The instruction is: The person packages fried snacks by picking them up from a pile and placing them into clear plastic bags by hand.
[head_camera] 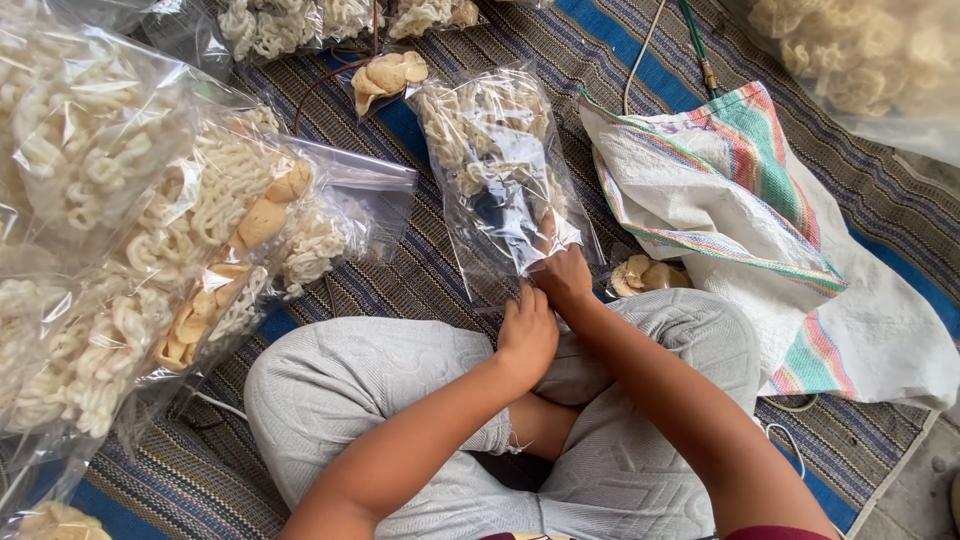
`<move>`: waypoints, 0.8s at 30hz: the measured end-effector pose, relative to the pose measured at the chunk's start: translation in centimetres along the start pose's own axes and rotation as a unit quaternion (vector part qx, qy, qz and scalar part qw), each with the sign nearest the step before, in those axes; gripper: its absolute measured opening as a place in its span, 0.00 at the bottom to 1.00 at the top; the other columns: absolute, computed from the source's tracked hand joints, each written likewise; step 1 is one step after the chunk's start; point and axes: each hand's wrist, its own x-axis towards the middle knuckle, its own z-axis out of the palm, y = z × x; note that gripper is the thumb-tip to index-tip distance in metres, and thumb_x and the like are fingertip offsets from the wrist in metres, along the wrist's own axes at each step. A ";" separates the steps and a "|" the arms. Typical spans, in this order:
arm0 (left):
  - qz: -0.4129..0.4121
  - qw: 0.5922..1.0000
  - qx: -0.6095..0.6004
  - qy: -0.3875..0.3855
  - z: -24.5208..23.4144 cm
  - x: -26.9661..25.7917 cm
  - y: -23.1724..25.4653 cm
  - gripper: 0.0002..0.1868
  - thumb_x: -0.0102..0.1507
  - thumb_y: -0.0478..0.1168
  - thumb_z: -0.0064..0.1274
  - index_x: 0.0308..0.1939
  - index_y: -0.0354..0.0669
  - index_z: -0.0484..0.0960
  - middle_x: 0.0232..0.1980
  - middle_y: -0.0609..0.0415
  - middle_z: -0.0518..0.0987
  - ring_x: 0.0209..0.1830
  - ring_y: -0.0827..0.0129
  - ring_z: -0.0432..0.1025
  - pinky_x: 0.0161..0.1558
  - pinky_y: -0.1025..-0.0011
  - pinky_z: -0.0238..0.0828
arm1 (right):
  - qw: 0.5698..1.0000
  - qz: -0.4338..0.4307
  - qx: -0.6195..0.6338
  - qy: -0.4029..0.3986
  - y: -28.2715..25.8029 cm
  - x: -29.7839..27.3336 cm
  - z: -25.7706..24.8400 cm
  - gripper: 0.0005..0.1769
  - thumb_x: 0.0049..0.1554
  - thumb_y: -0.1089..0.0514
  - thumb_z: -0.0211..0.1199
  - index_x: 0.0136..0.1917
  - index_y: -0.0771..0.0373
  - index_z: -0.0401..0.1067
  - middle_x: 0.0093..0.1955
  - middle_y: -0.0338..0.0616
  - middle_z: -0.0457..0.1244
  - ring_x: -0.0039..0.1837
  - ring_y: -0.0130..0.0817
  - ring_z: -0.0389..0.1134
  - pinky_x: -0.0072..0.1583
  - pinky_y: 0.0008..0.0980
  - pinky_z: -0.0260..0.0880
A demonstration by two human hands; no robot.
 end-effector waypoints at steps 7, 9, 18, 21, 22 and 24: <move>-0.010 0.979 -0.045 -0.198 1.9 3.5 -2.9 0.39 0.69 0.42 0.39 0.82 0.47 0.41 0.83 0.36 0.47 0.83 0.41 0.36 0.73 0.34 0.29 | 0.987 0.045 0.125 -0.095 1.6 1.0 -0.3 0.27 0.54 0.67 0.55 0.68 0.66 0.69 0.67 0.68 0.64 0.46 0.47 0.74 0.45 0.39 0.70; -0.027 0.952 -0.086 -0.294 2.5 4.1 -3.0 0.42 0.69 0.39 0.37 0.82 0.48 0.31 0.84 0.35 0.31 0.84 0.41 0.30 0.74 0.35 0.30 | 0.997 0.023 0.057 0.043 1.8 1.6 0.0 0.09 0.49 0.61 0.62 0.44 0.52 0.78 0.34 0.41 0.66 0.36 0.39 0.70 0.37 0.38 0.65; 0.000 0.979 -0.196 -0.058 7.3 5.1 -2.1 0.34 0.65 0.33 0.47 0.77 0.39 0.60 0.79 0.34 0.55 0.79 0.38 0.48 0.73 0.39 0.45 | 0.981 0.008 0.061 0.183 0.7 1.1 4.7 0.23 0.46 0.64 0.70 0.56 0.64 0.73 0.66 0.66 0.63 0.55 0.62 0.67 0.48 0.49 0.63; 0.026 0.961 -0.209 -0.178 12.0 7.9 -1.9 0.44 0.65 0.36 0.47 0.82 0.48 0.43 0.85 0.42 0.37 0.83 0.38 0.29 0.76 0.40 0.35 | 0.978 -0.007 0.045 0.205 -0.1 0.6 9.0 0.26 0.44 0.68 0.67 0.58 0.65 0.74 0.60 0.65 0.65 0.51 0.62 0.67 0.49 0.53 0.63; 0.026 0.961 -0.208 -0.178 11.6 7.8 -1.9 0.44 0.65 0.36 0.47 0.82 0.48 0.43 0.85 0.42 0.37 0.83 0.38 0.29 0.76 0.40 0.35 | 0.978 -0.006 0.044 0.205 -0.2 0.6 8.5 0.26 0.44 0.68 0.67 0.58 0.65 0.74 0.60 0.65 0.65 0.51 0.62 0.67 0.49 0.53 0.63; 0.028 0.950 -0.240 -0.200 10.7 7.7 -1.9 0.42 0.64 0.33 0.45 0.81 0.42 0.47 0.84 0.39 0.38 0.82 0.33 0.33 0.76 0.39 0.38 | 0.986 0.064 0.081 0.133 -0.4 0.7 7.6 0.23 0.53 0.67 0.58 0.63 0.69 0.69 0.63 0.56 0.62 0.59 0.49 0.63 0.55 0.36 0.60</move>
